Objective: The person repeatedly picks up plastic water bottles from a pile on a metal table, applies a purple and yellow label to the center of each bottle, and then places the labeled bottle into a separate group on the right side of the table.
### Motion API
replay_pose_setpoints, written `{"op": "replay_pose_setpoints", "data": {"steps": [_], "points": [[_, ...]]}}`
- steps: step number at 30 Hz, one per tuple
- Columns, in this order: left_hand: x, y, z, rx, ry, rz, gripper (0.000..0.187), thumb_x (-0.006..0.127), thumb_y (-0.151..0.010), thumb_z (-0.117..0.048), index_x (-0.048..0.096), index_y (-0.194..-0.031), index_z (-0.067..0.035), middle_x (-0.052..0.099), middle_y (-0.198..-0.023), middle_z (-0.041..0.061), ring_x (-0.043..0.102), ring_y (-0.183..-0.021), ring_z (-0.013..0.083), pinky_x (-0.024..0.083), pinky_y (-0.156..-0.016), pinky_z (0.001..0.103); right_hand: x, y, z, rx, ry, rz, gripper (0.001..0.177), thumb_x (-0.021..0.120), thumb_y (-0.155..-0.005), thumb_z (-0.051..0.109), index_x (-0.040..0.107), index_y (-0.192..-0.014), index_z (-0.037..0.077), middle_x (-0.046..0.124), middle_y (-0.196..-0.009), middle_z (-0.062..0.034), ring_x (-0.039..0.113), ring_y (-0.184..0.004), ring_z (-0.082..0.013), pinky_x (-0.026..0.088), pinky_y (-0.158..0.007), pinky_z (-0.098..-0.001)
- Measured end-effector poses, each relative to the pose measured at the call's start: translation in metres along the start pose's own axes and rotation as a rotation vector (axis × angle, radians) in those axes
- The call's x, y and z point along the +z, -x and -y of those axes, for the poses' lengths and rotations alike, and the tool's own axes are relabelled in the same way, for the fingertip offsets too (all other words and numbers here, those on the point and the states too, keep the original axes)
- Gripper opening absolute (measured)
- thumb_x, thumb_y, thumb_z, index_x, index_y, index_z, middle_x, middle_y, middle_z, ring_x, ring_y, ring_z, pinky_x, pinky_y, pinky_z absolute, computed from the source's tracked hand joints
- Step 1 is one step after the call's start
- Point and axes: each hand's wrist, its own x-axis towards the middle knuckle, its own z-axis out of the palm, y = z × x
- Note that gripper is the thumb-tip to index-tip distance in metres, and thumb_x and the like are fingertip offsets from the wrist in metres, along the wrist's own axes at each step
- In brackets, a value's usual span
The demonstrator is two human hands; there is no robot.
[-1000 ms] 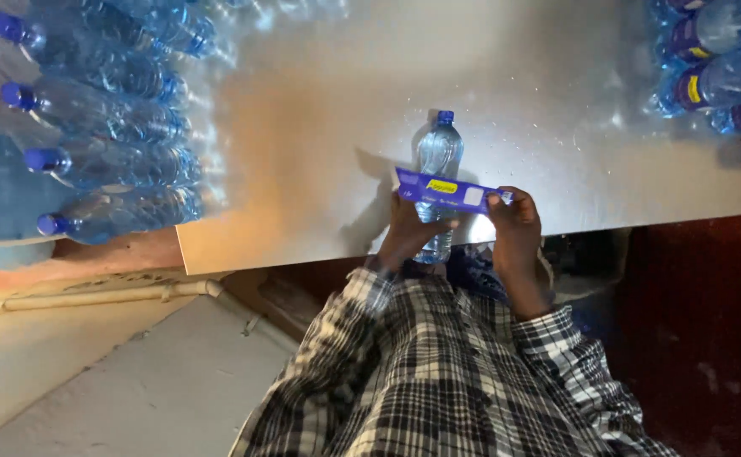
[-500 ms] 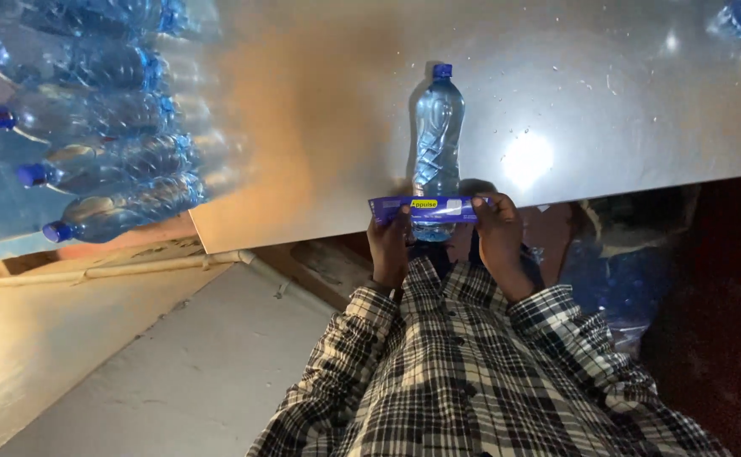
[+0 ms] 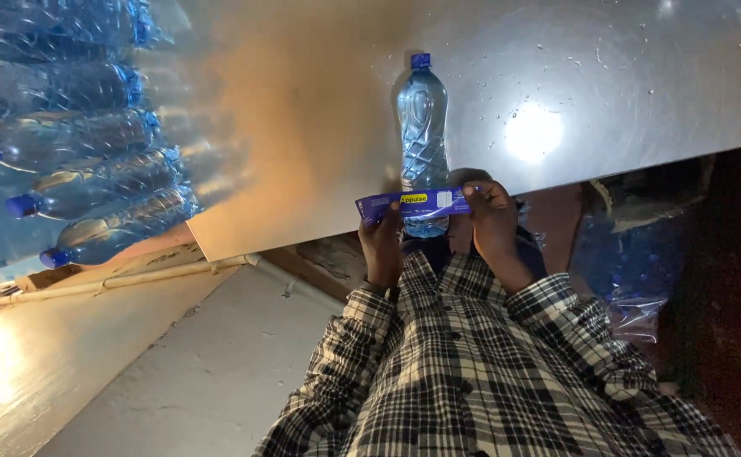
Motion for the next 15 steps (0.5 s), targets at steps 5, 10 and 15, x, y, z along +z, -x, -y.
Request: {"op": "replay_pose_setpoints", "data": {"steps": [5, 10, 15], "points": [[0.019, 0.010, -0.020, 0.005, -0.027, -0.045, 0.016, 0.089, -0.098, -0.019, 0.073, -0.100, -0.017, 0.068, -0.089, -0.002, 0.059, -0.085, 0.0095, 0.050, -0.079, 0.035, 0.016, 0.007, 0.017, -0.054, 0.130, -0.055, 0.011, 0.069, -0.118, 0.017, 0.071, -0.118, 0.007, 0.051, -0.088, -0.0016, 0.054, -0.083, -0.0056, 0.046, -0.077, -0.0318], [0.023, 0.002, -0.015, -0.028, 0.076, -0.044, 0.016, 0.085, -0.101, -0.022, 0.070, -0.101, -0.016, 0.066, -0.093, -0.001, 0.058, -0.087, 0.0100, 0.051, -0.083, 0.036, 0.037, -0.002, -0.017, -0.153, 0.108, -0.146, 0.009, 0.072, -0.114, 0.013, 0.071, -0.121, 0.007, 0.063, -0.104, -0.0067, 0.066, -0.109, -0.0165, 0.051, -0.094, -0.0395], [-0.012, -0.034, 0.042, -0.046, 0.127, -0.048, 0.017, 0.081, -0.108, -0.026, 0.075, -0.120, -0.015, 0.073, -0.104, 0.006, 0.071, -0.093, 0.0176, 0.059, -0.086, 0.042, 0.056, -0.003, -0.044, -0.126, 0.170, -0.102, 0.028, 0.061, -0.121, 0.024, 0.062, -0.146, 0.010, 0.066, -0.135, -0.0173, 0.064, -0.131, -0.0289, 0.051, -0.111, -0.0517]]}}
